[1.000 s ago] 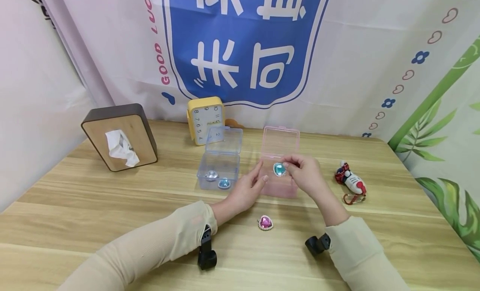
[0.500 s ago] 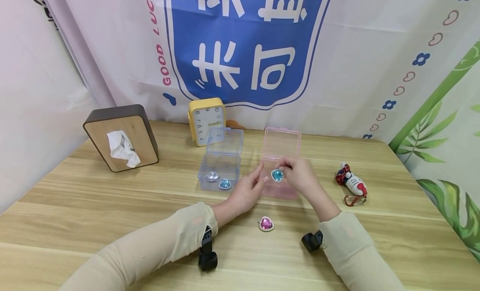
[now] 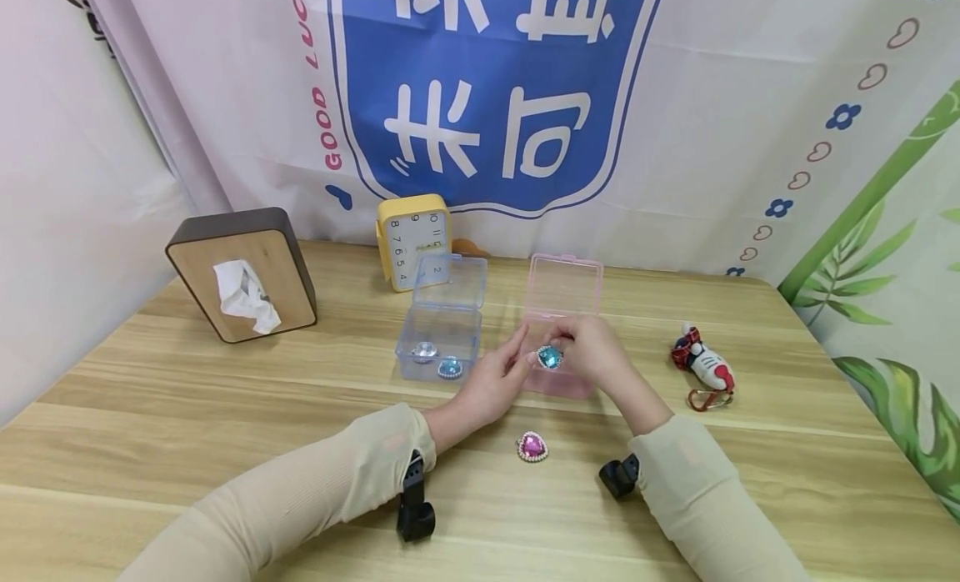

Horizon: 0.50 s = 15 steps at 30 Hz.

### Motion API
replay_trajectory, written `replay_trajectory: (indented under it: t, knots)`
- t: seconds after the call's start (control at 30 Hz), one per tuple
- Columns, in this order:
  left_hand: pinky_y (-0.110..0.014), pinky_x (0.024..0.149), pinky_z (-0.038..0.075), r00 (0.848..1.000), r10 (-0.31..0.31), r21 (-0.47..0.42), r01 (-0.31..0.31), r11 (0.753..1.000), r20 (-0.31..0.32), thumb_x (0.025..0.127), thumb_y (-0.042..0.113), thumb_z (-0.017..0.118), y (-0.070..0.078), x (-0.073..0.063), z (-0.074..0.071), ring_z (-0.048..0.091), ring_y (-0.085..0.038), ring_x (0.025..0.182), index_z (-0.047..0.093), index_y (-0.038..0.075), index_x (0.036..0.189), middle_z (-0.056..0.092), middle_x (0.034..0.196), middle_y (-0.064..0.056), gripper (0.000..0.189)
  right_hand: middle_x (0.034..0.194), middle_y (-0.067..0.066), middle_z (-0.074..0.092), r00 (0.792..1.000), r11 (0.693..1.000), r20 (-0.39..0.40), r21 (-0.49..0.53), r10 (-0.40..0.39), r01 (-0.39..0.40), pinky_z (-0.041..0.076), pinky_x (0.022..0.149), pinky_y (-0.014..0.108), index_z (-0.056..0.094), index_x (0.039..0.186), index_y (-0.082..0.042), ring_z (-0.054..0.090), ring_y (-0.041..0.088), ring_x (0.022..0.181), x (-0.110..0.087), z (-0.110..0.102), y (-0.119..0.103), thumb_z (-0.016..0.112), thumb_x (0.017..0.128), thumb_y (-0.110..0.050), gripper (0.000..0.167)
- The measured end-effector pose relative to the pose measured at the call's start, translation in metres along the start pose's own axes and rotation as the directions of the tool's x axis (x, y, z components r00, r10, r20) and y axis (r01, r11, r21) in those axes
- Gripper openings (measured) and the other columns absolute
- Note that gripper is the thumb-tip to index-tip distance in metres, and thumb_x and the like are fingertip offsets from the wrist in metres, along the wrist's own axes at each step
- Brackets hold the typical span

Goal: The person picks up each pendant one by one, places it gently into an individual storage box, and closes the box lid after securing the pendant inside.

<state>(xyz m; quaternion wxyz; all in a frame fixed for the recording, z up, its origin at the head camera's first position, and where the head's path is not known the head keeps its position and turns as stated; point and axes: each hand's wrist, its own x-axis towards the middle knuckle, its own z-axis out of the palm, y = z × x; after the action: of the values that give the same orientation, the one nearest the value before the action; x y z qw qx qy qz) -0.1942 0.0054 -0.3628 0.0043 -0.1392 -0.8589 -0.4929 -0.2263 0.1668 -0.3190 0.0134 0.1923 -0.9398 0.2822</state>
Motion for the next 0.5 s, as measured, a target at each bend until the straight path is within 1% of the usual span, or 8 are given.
replay_trajectory:
  t: [0.2,0.3,0.5]
  knots:
    - [-0.021,0.05,0.039,1.0,0.006,0.002,-0.006,1.0,-0.001,0.096,0.029,0.048,-0.0012,0.0006,0.0001,0.039,-0.009,0.052,0.027,0.015,0.146,0.046,0.063,0.002,0.056,0.072,0.011,0.064,0.997,0.998,0.049,0.039,0.055,-0.057,0.051,0.055,0.025,0.067,0.086,0.004,0.058,0.014,0.059,0.0011,0.0009,0.0002,0.053,0.088,0.005,0.014]
    - [-0.021,0.048,0.039,1.0,0.006,-0.001,-0.006,1.0,0.0,0.096,0.03,0.047,-0.002,0.0006,0.0006,0.038,-0.008,0.05,0.027,0.015,0.146,0.045,0.063,0.002,0.056,0.069,0.01,0.062,0.996,0.996,0.062,0.057,0.061,-0.064,0.053,0.056,0.025,0.065,0.088,0.007,0.059,0.014,0.06,0.0012,0.0007,0.0005,0.05,0.089,0.006,0.015]
    - [-0.021,0.046,0.038,1.0,-0.005,-0.012,0.005,1.0,0.006,0.096,0.029,0.048,-0.001,0.0003,0.0002,0.037,-0.008,0.049,0.027,0.016,0.147,0.044,0.063,0.002,0.056,0.071,0.012,0.063,0.999,0.996,-0.003,0.085,0.037,-0.037,0.054,0.059,0.028,0.065,0.091,0.009,0.059,0.016,0.062,-0.0025,-0.0009,-0.0033,0.049,0.09,0.007,0.016]
